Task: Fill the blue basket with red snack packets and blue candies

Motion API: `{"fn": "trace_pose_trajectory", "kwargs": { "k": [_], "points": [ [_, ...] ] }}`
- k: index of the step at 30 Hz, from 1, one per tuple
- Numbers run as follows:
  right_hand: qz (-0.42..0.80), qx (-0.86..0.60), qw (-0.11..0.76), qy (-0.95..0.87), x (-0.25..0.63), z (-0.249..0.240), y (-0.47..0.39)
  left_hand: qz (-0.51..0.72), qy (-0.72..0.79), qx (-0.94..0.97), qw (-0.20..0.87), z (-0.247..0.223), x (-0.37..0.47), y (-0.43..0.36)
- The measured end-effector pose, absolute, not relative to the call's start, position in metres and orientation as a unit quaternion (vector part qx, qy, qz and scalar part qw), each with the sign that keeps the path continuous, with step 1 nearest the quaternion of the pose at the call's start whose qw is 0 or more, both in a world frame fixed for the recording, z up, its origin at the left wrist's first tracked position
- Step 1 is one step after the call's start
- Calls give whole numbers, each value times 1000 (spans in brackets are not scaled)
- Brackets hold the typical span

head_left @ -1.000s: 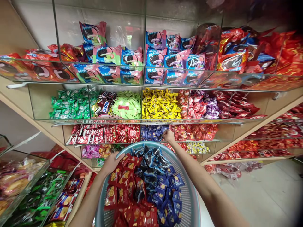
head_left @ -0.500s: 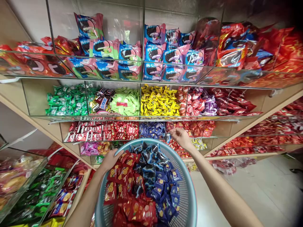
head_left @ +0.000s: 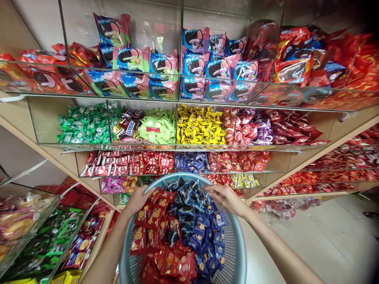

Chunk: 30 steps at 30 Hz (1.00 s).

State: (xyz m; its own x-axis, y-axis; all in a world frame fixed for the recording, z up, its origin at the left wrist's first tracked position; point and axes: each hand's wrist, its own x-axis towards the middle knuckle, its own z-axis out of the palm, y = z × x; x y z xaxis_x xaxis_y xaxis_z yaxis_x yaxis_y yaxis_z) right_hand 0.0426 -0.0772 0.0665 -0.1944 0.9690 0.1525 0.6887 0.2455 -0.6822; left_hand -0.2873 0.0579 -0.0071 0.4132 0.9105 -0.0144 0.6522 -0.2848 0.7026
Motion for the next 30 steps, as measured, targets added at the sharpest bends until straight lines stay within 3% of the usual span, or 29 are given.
{"fn": "trace_pose_trajectory", "kwargs": {
  "k": [11,22,30],
  "points": [
    [196,-560,273,-758,26,53,-63,198,510,774,317,-9,-287,58],
    [248,-564,301,-728,3,32,-71,202,509,777,312,-7,-287,56],
    [182,-599,330,-706,25,63,-50,197,509,766,339,-5,-287,56]
  ]
}}
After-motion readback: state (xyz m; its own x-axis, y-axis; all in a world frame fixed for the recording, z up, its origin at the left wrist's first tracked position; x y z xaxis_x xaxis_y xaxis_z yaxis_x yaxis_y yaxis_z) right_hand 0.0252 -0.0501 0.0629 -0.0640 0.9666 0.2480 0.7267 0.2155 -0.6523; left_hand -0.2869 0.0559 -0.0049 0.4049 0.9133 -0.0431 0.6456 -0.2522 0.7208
